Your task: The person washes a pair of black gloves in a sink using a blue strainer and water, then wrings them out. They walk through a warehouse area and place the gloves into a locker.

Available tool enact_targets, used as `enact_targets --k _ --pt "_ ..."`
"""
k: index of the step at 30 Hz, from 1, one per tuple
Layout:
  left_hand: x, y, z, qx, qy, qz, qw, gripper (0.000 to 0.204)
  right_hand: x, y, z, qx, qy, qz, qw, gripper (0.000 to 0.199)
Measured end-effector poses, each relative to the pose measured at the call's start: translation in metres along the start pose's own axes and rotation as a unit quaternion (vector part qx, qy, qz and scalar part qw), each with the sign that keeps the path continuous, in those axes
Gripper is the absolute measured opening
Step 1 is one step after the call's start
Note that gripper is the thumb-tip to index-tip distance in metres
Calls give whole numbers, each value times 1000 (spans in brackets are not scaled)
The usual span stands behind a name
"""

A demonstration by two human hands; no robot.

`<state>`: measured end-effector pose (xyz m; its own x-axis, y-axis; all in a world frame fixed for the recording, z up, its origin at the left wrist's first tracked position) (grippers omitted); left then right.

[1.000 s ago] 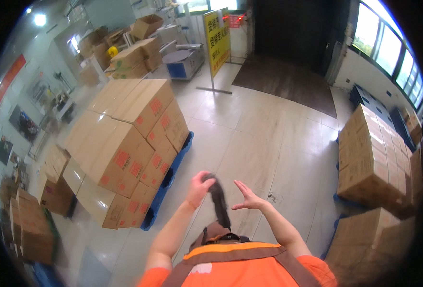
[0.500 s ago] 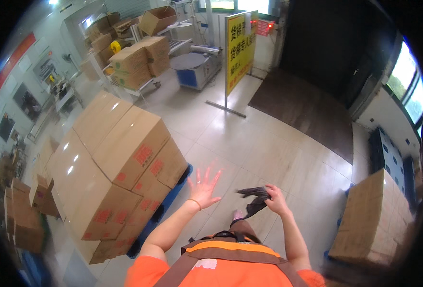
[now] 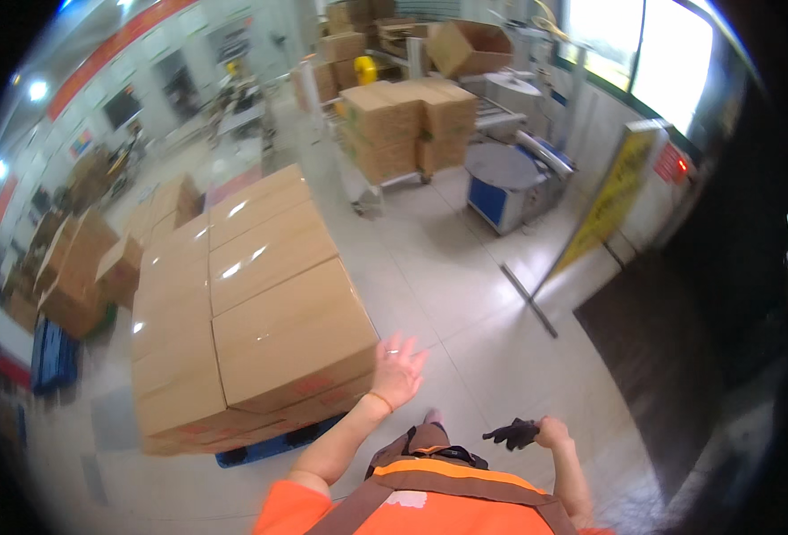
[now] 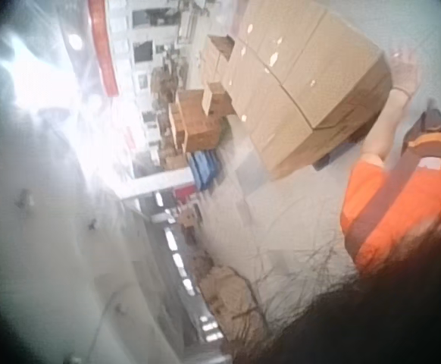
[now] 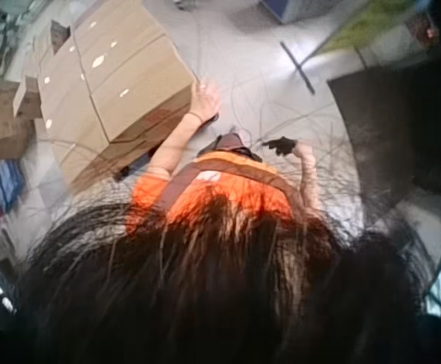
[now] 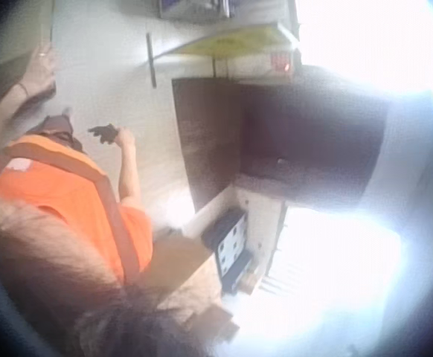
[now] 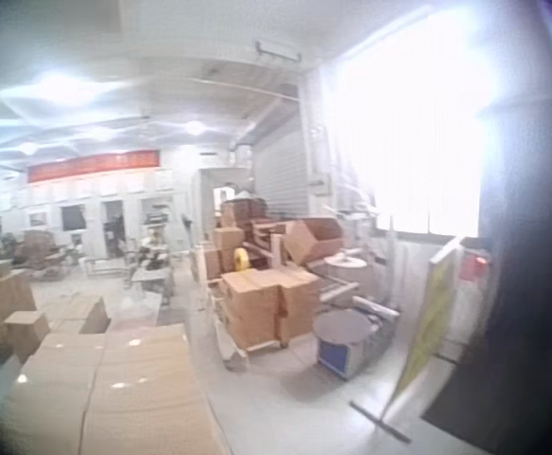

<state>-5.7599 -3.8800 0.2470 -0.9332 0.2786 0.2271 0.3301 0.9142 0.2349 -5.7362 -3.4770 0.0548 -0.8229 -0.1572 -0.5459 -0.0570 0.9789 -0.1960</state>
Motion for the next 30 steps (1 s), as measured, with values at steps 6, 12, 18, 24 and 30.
enact_targets --k 6,12,18,24,30 --pt "136 -43 18 -180 40 -43 982 47 133 -6 -113 56 71 -97 991 25" --pt "215 -161 53 -117 -123 -77 982 48 298 -83 -194 -33 -26 -181 983 26" --pt "220 -260 79 -189 -133 -243 942 51 461 -211 -245 -94 -128 -254 954 27" --pt "252 -348 46 -273 -53 -394 876 52 584 -388 -305 -99 -162 -402 896 24" --pt "286 -470 27 -238 -43 -450 860 51 667 -568 -347 -102 -162 -485 853 24"
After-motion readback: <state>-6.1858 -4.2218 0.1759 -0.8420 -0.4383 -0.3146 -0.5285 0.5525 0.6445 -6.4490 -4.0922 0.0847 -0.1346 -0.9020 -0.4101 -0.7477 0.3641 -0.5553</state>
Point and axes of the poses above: each hand's wrist, its own x-axis towards the middle knuckle, its own z-axis out of the palm, y = z × x, the point moved 5 cm from there along x, towards the middle knuckle, and after that the axes turned 8 degrees about x, right-handed, at the moved point
